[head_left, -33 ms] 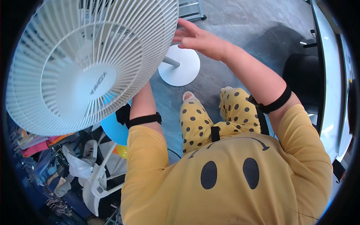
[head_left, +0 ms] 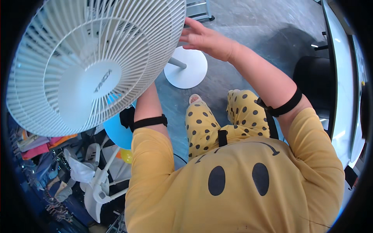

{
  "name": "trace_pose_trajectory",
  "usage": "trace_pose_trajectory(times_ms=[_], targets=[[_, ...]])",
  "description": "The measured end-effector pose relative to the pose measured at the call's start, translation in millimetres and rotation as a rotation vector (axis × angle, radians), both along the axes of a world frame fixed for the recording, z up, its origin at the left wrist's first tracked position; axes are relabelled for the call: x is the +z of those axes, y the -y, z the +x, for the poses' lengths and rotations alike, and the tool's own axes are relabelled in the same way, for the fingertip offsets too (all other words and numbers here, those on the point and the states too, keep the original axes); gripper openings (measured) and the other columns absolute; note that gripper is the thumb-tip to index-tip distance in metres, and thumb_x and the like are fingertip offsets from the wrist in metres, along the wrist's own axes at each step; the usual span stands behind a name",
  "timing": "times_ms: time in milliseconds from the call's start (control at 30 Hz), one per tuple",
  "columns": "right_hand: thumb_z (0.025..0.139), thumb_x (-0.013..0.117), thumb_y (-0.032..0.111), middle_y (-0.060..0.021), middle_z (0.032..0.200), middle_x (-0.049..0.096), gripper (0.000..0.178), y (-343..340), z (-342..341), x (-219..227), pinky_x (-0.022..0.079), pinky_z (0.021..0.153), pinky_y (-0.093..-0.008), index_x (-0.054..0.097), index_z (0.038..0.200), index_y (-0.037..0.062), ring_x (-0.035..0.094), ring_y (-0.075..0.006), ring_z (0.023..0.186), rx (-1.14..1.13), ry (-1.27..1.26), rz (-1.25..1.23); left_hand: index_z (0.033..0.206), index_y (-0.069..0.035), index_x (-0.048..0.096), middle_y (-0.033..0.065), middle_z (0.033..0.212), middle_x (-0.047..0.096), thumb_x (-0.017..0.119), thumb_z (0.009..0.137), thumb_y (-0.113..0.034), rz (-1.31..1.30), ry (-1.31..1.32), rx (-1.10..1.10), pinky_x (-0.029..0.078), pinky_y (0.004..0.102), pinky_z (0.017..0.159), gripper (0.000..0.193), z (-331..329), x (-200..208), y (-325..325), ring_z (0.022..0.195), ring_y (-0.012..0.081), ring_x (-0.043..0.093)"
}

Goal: The recorder uses a screwdriver to remove the screws and disassemble the front grille and blades of a portable electric fan.

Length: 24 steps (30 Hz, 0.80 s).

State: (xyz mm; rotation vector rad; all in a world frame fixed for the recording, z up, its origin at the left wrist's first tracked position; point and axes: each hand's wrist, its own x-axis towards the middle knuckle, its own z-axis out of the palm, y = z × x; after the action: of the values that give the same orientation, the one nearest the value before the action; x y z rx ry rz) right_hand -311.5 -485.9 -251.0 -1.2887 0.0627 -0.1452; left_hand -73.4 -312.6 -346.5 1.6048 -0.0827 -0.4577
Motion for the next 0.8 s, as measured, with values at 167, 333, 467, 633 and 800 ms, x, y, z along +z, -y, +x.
trace_pose_trajectory(times_ms=[167, 333, 467, 633, 800], targets=[[0.085, 0.057, 0.056, -0.0071, 0.143, 0.036, 0.086, -9.5, -0.9, 15.4, 0.029, 0.107, -0.0417, 0.015, 0.147, 0.0149, 0.035, -0.0242, 0.131, -0.005, 0.014, 0.183, 0.117, -0.001, 0.054, 0.0107, 0.113, 0.057, 0.055, 0.089, -0.013, -0.052, 0.022, 0.059, 0.047, 0.0332, 0.084, 0.031, -14.1, 3.7, -7.3, 0.101, 0.0204, 0.058], [0.09, 0.052, 0.052, -0.0049, 0.139, 0.041, 0.069, -22.0, 11.6, 25.6, 0.036, 0.102, -0.037, 0.028, 0.14, 0.0114, 0.044, -0.0218, 0.124, 0.038, 0.03, 0.291, 0.117, -0.001, 0.053, 0.0109, 0.113, 0.057, 0.055, 0.089, -0.013, -0.099, 0.008, 0.088, 0.046, 0.0335, 0.086, 0.031, -17.5, 7.5, -13.3, 0.103, 0.0206, 0.057], [0.092, 0.05, 0.047, -0.0079, 0.132, 0.048, 0.061, -34.1, 20.6, 27.7, 0.042, 0.099, -0.0384, 0.034, 0.133, 0.0056, 0.054, -0.0222, 0.113, -0.139, -0.039, 0.317, 0.117, 0.0, 0.053, 0.0111, 0.114, 0.056, 0.055, 0.089, -0.013, -0.147, 0.015, 0.091, 0.046, 0.0337, 0.087, 0.031, -20.4, 11.7, -18.4, 0.104, 0.0208, 0.056], [0.094, 0.048, 0.044, -0.0108, 0.126, 0.052, 0.053, -39.5, 22.7, 16.2, 0.044, 0.098, -0.0387, 0.041, 0.127, 0.0016, 0.056, -0.0229, 0.112, -0.184, 0.021, 0.348, 0.117, 0.0, 0.053, 0.0114, 0.115, 0.056, 0.055, 0.089, -0.013, -0.224, 0.038, 0.107, 0.045, 0.0339, 0.089, 0.032, -32.4, 25.8, -17.3, 0.105, 0.021, 0.055], [0.093, 0.056, 0.025, -0.0094, 0.118, 0.058, 0.037, -30.2, 18.6, -5.3, 0.045, 0.098, -0.0392, 0.048, 0.12, 0.0013, 0.058, -0.0216, 0.108, -0.04, 0.146, 0.496, 0.118, 0.0, 0.053, 0.0116, 0.115, 0.055, 0.055, 0.088, -0.013, -0.329, 0.143, 0.192, 0.044, 0.0342, 0.091, 0.032, -91.4, 50.0, -65.2, 0.106, 0.0212, 0.055]])
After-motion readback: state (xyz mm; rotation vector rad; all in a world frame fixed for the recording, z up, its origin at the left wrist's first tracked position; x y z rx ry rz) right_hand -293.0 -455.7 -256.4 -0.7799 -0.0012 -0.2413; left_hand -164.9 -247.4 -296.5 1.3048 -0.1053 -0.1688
